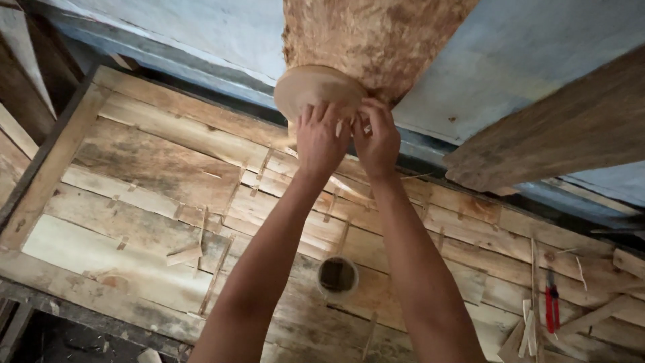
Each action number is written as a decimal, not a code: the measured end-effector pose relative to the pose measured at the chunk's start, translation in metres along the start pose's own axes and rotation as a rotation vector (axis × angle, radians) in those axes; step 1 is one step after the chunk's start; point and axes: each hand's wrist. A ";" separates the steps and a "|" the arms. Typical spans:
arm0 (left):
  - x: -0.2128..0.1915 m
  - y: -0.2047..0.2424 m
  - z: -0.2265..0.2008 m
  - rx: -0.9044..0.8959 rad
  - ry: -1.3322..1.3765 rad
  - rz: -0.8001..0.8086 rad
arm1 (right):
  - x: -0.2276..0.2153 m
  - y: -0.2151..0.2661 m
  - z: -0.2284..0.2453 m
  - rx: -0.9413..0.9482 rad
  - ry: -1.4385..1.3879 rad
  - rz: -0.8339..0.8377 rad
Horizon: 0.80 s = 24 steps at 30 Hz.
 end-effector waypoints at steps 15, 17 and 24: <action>0.029 0.074 0.009 -0.262 0.359 0.172 | -0.019 0.053 -0.030 -0.192 0.107 0.339; 0.026 0.080 0.008 -0.221 0.249 0.183 | -0.018 0.058 -0.035 -0.130 0.124 0.392; 0.059 0.112 0.030 -0.104 0.038 0.232 | -0.006 0.064 -0.031 0.466 0.011 0.572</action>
Point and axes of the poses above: each hand's wrist, its own y-axis away from the middle knuckle, its own x-axis out of the palm, z = x × y, and after that the axes turned 3 degrees about x, right-handed
